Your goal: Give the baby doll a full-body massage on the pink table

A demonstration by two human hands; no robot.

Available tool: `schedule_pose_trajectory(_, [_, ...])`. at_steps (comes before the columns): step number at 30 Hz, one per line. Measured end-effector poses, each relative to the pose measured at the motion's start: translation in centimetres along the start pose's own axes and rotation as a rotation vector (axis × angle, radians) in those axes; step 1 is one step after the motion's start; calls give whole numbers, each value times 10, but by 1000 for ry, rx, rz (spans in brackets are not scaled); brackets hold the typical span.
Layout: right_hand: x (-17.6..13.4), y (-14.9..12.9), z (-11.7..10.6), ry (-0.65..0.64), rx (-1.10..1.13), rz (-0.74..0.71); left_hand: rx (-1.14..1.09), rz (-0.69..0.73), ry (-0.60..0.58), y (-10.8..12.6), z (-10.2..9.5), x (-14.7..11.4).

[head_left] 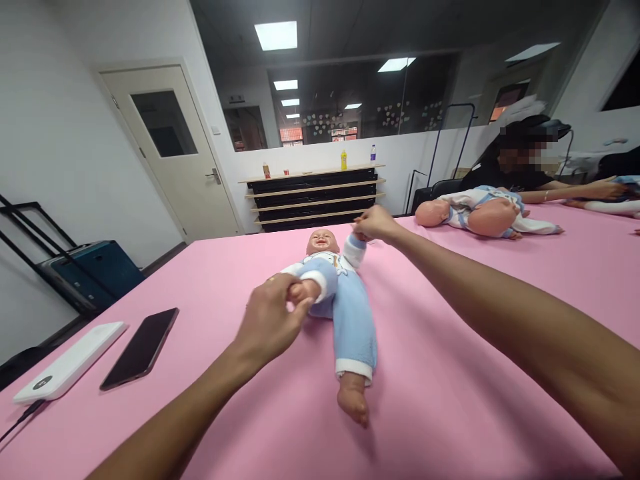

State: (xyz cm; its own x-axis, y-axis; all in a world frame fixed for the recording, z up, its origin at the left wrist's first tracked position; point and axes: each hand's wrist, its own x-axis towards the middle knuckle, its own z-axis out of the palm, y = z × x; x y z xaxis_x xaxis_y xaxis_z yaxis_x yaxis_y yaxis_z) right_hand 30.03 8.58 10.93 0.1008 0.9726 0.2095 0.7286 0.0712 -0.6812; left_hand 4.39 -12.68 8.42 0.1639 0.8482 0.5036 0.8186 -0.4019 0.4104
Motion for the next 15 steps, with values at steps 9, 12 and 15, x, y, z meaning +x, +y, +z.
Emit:
schedule_pose_trajectory(9, [-42, -91, 84, -393, -488, -344, 19, 167, -167, 27, 104, 50])
schedule_pose_trajectory(12, [-40, -89, 85, -350, -427, -304, 4, 165, -123, 23, 97, 44])
schedule_pose_trajectory(15, [-27, -76, 64, -254, -327, -246, -6, 96, -52, 16, 67, 31])
